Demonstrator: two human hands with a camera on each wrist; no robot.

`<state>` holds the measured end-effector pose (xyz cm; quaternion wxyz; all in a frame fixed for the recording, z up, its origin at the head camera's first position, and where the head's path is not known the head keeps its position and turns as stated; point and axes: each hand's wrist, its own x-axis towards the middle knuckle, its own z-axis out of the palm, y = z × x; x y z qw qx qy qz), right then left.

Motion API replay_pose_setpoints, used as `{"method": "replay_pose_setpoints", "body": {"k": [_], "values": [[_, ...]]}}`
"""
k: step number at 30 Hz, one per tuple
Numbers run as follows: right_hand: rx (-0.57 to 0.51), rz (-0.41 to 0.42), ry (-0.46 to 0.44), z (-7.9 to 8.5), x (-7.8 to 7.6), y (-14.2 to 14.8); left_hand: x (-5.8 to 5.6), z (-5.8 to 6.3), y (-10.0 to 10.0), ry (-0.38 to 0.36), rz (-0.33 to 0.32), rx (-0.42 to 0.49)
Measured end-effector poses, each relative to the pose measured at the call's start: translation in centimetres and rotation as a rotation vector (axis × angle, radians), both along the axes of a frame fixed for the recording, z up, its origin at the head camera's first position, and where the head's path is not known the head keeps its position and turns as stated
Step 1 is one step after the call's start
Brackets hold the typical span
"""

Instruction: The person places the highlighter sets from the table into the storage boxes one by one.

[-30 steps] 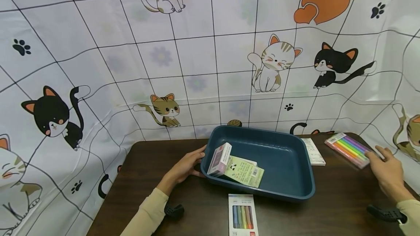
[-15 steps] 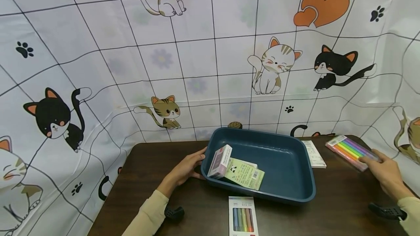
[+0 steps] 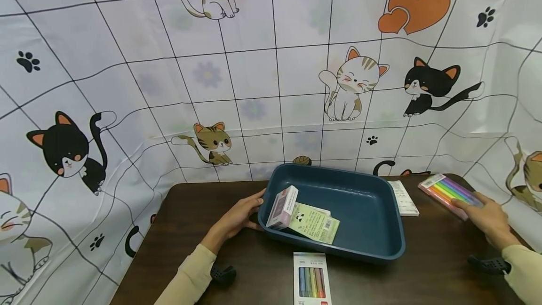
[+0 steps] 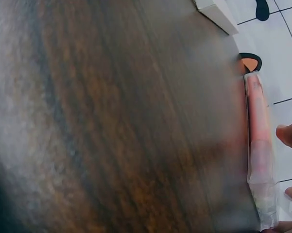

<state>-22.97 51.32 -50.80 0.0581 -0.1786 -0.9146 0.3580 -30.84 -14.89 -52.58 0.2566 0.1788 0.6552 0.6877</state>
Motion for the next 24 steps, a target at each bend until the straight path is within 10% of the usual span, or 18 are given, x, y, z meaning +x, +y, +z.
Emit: {"method": "replay_pose_setpoints", "body": {"k": [24], "values": [[0.055, -0.058, 0.172, -1.2, -0.4, -0.5, 0.3, 0.4, 0.1, 0.008, 0.010, -0.015]]}}
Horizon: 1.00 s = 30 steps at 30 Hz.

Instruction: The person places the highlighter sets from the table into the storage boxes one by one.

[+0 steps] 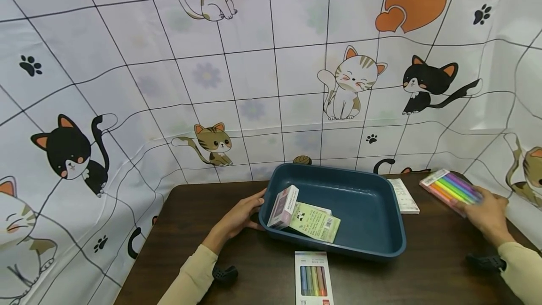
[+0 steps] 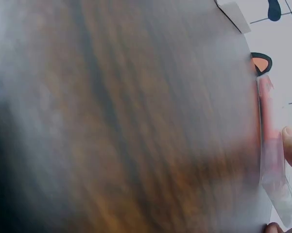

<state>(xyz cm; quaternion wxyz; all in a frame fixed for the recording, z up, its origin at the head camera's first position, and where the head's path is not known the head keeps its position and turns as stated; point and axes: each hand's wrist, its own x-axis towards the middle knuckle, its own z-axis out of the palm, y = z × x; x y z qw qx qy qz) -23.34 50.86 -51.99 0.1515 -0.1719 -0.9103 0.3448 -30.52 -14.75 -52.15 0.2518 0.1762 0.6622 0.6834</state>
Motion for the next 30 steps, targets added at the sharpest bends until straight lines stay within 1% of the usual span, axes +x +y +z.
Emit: {"method": "replay_pose_setpoints", "body": {"k": [4, 7, 11, 14, 16, 20, 23, 25, 27, 29, 30], "values": [[0.011, -0.018, 0.056, -0.2, 0.0, -0.3, -0.1, 0.0, 0.0, -0.002, -0.003, 0.002], [-0.008, -0.042, 0.052, -0.1, 0.0, -0.5, -0.1, 0.0, 0.0, -0.004, -0.004, 0.003], [-0.070, -0.083, 0.018, -0.1, 0.1, -0.6, -0.1, 0.0, 0.0, -0.005, -0.007, 0.001], [-0.115, -0.101, 0.020, -0.1, 0.2, -0.6, -0.1, 0.0, 0.0, -0.007, -0.004, 0.004], [-0.151, -0.109, 0.039, -0.1, 0.3, -0.8, -0.1, 0.0, 0.0, -0.010, -0.001, 0.005], [-0.285, -0.123, 0.033, 0.0, 0.4, -1.0, -0.1, 0.0, 0.0, -0.013, -0.003, 0.007], [-0.402, -0.193, -0.003, 0.2, 0.4, -1.3, -0.1, -0.1, -0.1, -0.011, -0.013, 0.007], [-0.480, -0.256, -0.013, 0.3, 0.2, -1.6, -0.1, -0.1, -0.1, -0.012, -0.016, 0.006], [-0.556, -0.305, -0.008, 0.6, 0.0, -1.8, -0.2, -0.1, -0.1, -0.009, -0.016, 0.004], [-0.644, -0.319, 0.017, 1.0, 0.0, -1.9, -0.2, -0.1, -0.1, -0.005, -0.017, 0.006], [-0.699, -0.322, 0.045, 1.2, 0.0, -2.0, -0.2, -0.1, -0.2, -0.008, -0.015, 0.006]]}}
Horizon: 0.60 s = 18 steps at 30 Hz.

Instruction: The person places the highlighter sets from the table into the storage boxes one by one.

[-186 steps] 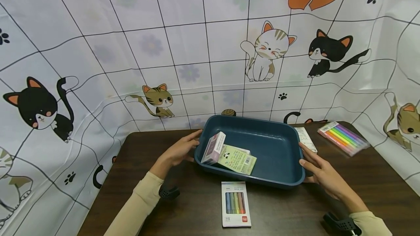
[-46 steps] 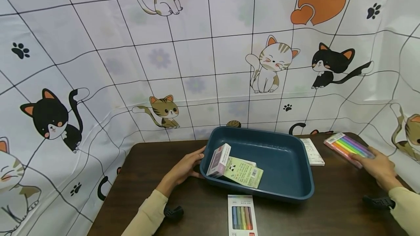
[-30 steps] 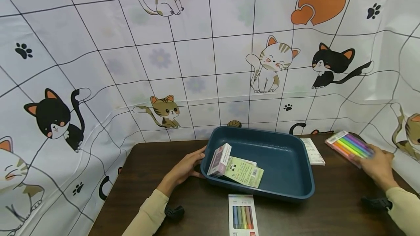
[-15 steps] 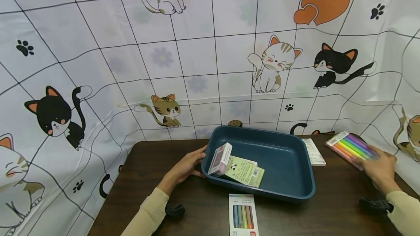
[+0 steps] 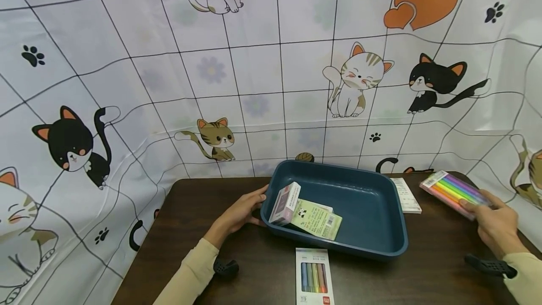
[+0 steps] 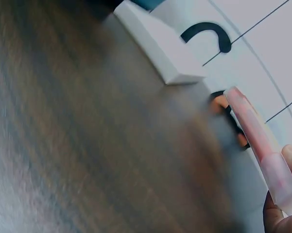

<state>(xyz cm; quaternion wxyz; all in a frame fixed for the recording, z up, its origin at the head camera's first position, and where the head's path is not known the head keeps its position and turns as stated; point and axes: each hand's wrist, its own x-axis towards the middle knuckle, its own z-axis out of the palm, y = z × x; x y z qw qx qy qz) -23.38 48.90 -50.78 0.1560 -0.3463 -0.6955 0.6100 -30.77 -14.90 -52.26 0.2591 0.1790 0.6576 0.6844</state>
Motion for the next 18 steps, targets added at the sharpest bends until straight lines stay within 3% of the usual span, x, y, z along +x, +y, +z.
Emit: {"method": "replay_pose_setpoints", "body": {"k": [3, 6, 10, 18], "values": [[-0.101, -0.004, 0.086, 0.6, 0.2, 0.0, -0.1, 0.0, 0.0, 0.000, 0.003, 0.001], [-0.129, 0.010, 0.138, 1.1, 0.5, -0.3, -0.2, 0.0, 0.0, 0.002, 0.002, 0.000], [-0.132, 0.070, 0.186, 1.9, 1.0, -1.2, -0.2, -0.1, 0.0, 0.002, -0.005, 0.003], [-0.264, 0.235, 0.395, 3.8, 1.1, -4.1, -0.3, -0.2, -0.1, 0.004, -0.019, 0.006]]}}
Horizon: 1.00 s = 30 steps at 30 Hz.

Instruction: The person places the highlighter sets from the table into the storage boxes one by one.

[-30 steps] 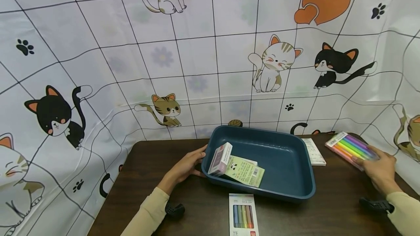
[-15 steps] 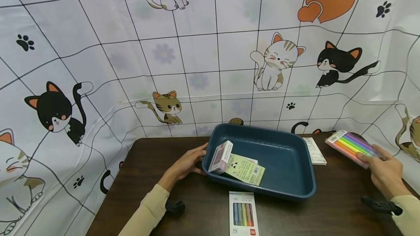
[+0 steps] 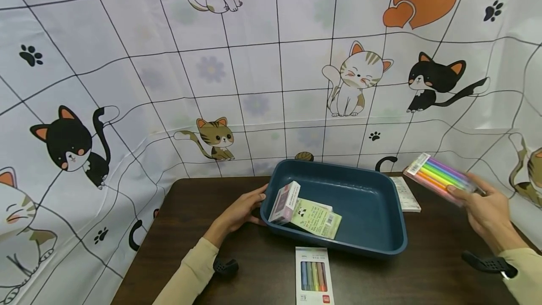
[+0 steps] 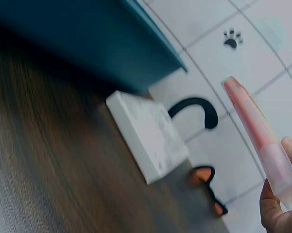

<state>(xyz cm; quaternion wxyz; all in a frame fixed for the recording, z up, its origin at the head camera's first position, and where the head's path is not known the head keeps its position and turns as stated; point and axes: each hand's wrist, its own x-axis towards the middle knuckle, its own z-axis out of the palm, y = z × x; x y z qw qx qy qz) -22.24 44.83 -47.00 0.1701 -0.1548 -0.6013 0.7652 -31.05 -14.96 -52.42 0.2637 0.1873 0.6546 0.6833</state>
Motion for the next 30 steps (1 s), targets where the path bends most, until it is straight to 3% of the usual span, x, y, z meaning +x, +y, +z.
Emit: {"method": "replay_pose_setpoints", "body": {"k": [5, 10, 19, 30], "values": [[-0.036, 0.123, 0.060, 0.8, 0.2, -1.9, 0.0, 0.2, 0.1, -0.003, 0.003, -0.004], [0.042, 0.219, 0.050, 1.7, 0.2, -4.0, 0.0, 0.2, 0.2, -0.003, 0.009, -0.006], [0.201, 0.309, 0.044, 2.4, 0.2, -7.6, 0.1, 0.3, 0.2, -0.005, 0.009, -0.008], [0.307, 0.443, 0.024, 2.9, 0.0, -11.1, 0.1, 0.3, 0.2, -0.009, 0.008, -0.004]]}}
